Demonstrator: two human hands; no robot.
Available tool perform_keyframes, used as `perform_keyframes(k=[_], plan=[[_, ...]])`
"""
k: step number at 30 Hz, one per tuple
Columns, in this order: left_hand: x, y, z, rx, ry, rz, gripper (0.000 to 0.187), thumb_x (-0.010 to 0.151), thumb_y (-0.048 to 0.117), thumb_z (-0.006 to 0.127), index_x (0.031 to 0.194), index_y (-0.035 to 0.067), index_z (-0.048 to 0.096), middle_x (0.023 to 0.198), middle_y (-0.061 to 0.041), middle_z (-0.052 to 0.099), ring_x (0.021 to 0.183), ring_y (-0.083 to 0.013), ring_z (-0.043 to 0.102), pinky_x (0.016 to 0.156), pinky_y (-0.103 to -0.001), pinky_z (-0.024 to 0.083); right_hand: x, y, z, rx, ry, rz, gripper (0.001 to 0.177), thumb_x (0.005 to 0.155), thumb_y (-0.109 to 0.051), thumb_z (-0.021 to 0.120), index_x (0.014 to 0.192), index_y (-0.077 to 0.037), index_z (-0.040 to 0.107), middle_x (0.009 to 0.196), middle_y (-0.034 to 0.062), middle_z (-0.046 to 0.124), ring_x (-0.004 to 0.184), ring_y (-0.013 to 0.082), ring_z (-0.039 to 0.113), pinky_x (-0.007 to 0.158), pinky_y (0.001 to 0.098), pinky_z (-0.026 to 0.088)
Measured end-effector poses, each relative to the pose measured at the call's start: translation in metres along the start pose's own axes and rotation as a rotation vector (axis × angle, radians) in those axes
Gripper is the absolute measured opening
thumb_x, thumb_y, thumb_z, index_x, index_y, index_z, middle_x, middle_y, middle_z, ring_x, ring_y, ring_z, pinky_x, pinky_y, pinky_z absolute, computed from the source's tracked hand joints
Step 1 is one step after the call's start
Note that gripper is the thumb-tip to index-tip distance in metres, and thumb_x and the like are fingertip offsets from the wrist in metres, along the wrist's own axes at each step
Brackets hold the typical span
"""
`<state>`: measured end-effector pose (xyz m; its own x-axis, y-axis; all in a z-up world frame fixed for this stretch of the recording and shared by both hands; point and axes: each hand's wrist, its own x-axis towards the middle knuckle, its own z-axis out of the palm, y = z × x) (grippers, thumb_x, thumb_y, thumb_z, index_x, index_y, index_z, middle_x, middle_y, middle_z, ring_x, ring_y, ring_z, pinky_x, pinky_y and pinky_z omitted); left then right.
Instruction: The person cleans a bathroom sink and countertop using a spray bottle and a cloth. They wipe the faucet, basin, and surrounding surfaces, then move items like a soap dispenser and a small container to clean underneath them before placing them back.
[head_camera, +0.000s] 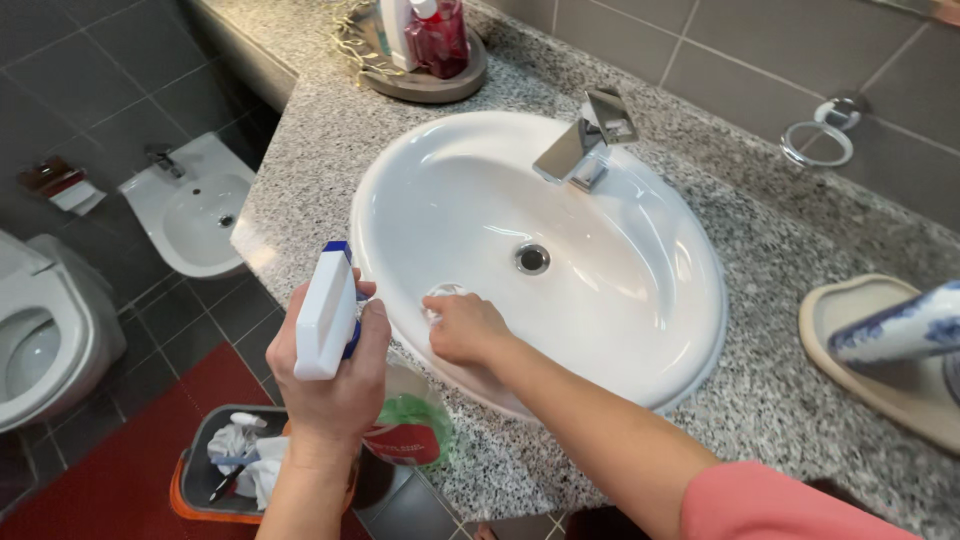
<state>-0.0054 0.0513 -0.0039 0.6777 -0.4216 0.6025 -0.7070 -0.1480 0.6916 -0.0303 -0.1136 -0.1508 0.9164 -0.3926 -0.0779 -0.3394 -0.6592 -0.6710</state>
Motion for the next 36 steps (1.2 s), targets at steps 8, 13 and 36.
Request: perform_keyframes(k=[8, 13, 36], plan=[[-0.007, 0.002, -0.003, -0.226, -0.201, -0.226, 0.031, 0.088, 0.007, 0.074, 0.116, -0.003, 0.068, 0.098, -0.006, 0.075, 0.084, -0.0094, 0.068, 0.074, -0.025, 0.055, -0.161, -0.007, -0.017, -0.144, 0.297, -0.405, 0.055, 0.066, 0.004, 0.061, 0.117, -0.011, 0.073, 0.118, 0.0077, 0.075, 0.110, 0.0309, 0.068, 0.097, 0.0466, 0.049], [-0.015, 0.026, 0.009, -0.308, -0.352, -0.250, 0.031, 0.085, 0.009, 0.073, 0.114, -0.002, 0.070, 0.093, -0.006, 0.077, 0.080, -0.0092, 0.070, 0.072, -0.025, 0.055, -0.242, 0.031, -0.016, -0.283, 0.397, -0.223, 0.038, 0.070, 0.000, 0.067, 0.106, -0.011, 0.075, 0.100, 0.0057, 0.074, 0.100, 0.0262, 0.068, 0.099, 0.0466, 0.048], [-0.073, 0.118, 0.087, -0.214, -0.155, 0.084, 0.025, 0.093, 0.007, 0.069, 0.114, -0.005, 0.063, 0.102, -0.013, 0.073, 0.074, -0.0157, 0.073, 0.065, -0.028, 0.056, -0.234, 0.177, -0.102, -0.485, 0.591, 0.391, 0.021, 0.086, -0.010, 0.058, 0.106, -0.004, 0.065, 0.112, 0.0163, 0.068, 0.107, 0.0357, 0.065, 0.095, 0.0498, 0.050]])
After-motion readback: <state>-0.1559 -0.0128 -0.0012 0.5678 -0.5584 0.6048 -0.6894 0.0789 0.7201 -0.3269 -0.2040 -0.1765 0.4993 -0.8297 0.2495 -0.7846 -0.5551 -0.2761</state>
